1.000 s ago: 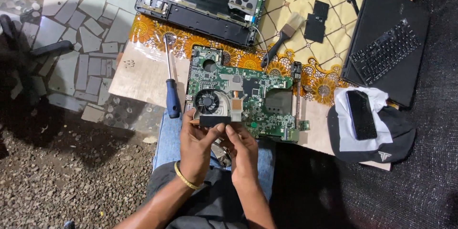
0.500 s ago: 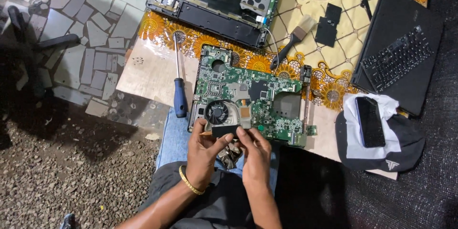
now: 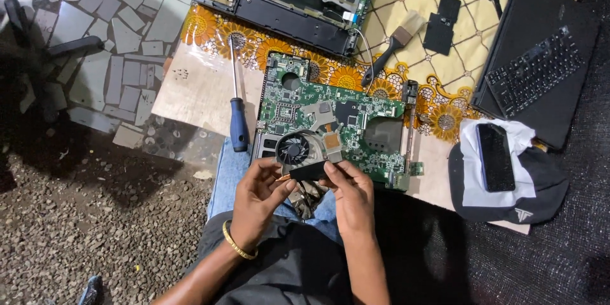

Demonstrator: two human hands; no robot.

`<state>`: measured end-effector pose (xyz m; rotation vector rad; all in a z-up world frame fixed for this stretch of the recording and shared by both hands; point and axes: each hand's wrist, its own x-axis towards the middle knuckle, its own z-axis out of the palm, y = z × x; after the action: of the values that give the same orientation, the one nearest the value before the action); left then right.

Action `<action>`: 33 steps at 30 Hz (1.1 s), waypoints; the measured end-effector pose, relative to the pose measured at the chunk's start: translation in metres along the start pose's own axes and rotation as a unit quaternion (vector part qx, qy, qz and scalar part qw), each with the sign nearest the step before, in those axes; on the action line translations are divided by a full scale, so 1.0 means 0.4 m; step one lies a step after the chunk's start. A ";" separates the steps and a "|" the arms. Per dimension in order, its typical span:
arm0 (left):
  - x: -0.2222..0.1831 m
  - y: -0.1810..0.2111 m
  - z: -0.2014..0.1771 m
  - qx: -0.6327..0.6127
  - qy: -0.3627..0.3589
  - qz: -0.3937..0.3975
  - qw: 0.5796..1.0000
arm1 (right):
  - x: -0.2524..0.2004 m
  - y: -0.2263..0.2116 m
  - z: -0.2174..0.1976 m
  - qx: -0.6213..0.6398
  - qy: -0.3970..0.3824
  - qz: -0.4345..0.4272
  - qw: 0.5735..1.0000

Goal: Reassembling a laptop by installing the motherboard, attaching the cooling fan, and reconnecting various internal cables.

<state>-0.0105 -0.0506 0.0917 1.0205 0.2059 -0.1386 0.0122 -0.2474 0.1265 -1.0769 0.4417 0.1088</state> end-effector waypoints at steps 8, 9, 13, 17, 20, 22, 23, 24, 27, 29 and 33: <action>0.000 -0.004 0.001 -0.007 -0.013 0.004 1.000 | -0.006 -0.009 -0.003 0.002 -0.002 0.001 1.000; -0.001 -0.004 0.001 -0.007 -0.013 0.004 1.000 | -0.005 -0.009 -0.004 0.002 -0.002 0.001 1.000; -0.004 0.039 0.032 0.064 0.000 0.025 0.998 | -0.006 -0.013 -0.004 0.000 -0.014 -0.004 1.000; 0.001 0.112 0.074 0.395 -0.010 0.262 0.880 | -0.007 -0.011 -0.015 0.004 -0.007 -0.001 1.000; 0.006 0.109 0.077 0.528 -0.049 0.319 0.786 | -0.017 -0.016 0.001 0.021 0.004 0.002 1.000; 0.006 0.085 0.072 0.542 -0.035 0.322 0.775 | -0.024 -0.013 0.014 0.021 0.015 -0.008 1.000; 0.008 0.073 0.071 0.556 -0.024 0.327 0.764 | -0.026 -0.013 0.019 0.021 0.029 -0.021 0.999; 0.020 0.081 0.077 0.555 -0.025 0.328 0.764 | -0.026 -0.009 0.037 0.022 0.029 -0.022 0.999; 0.041 0.095 0.093 0.495 0.009 0.376 0.783 | -0.040 -0.003 0.079 -0.073 0.113 -0.066 0.989; 0.045 0.097 0.098 0.417 0.014 0.373 0.829 | -0.055 -0.008 0.107 -0.142 0.133 -0.119 0.974; 0.044 0.082 0.084 0.339 0.028 0.311 0.888 | -0.073 -0.013 0.175 -0.183 0.103 -0.150 0.966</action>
<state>0.0169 -0.0627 0.1317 1.7417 -0.1430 0.4385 0.0079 -0.1853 0.1704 -1.5152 0.4491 -0.1992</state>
